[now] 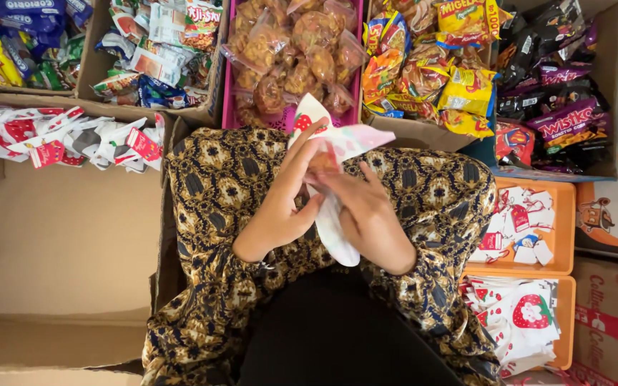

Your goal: Packing small items into decorative gift bags and folding them closed

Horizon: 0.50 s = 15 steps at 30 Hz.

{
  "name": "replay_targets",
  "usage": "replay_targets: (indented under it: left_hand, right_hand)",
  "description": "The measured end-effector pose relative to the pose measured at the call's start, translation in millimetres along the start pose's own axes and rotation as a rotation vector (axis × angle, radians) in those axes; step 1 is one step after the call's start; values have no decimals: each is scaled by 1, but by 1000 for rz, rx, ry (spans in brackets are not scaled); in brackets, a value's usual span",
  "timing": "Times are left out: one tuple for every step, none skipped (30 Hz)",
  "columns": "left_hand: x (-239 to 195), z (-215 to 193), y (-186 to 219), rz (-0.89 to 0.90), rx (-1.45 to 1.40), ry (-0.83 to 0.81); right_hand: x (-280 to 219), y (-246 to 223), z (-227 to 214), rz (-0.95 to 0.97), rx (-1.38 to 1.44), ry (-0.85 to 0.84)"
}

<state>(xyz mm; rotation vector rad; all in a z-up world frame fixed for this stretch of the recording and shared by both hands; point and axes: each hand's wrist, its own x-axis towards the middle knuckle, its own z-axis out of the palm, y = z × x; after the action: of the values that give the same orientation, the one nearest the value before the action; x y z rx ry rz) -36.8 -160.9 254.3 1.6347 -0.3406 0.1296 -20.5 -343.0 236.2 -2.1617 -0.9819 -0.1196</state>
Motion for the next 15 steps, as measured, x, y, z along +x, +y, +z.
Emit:
replay_targets:
  left_hand:
    - [1,0,-1,3,-22,2]
    - [-2,-1,-7,0,-23,4]
    - [-5,-2,-12,14,-41,6]
    - [-7,-4,-18,30,-57,9]
    - [-6,-3,-15,29,-57,12]
    - [-4,-3,-12,26,-69,18]
    - [-2,-2,-9,22,-81,23]
    - [-2,-2,-9,22,-82,24]
    - [-2,-3,-10,26,-68,16]
    - [-2,-3,-10,30,-53,8]
    - [-3,-2,-11,29,-53,10]
    - [-4,-2,-12,3,-37,-38]
    - [-6,-1,-13,-23,-21,-85]
    - [-6,-2,-15,-23,-21,-83]
    - [-6,-3,-17,-46,-20,-107]
  right_hand:
    - [-3,5,2,24,32,47]
    - [-1,4,-3,24,33,44]
    - [0,3,-9,37,101,97]
    - [2,3,-14,47,170,152]
    - [1,4,-16,45,171,149]
    - [0,6,-18,80,215,187]
    - [-1,8,-20,116,259,225]
    - [2,6,-22,116,258,224]
    - [4,4,-23,144,275,279]
    - [7,2,-24,173,293,333]
    - [9,2,-25,172,294,331]
    - [11,1,-26,188,296,351]
    - [13,1,-27,203,297,370]
    - [12,8,-26,202,298,369]
    - [12,16,-24,220,348,364]
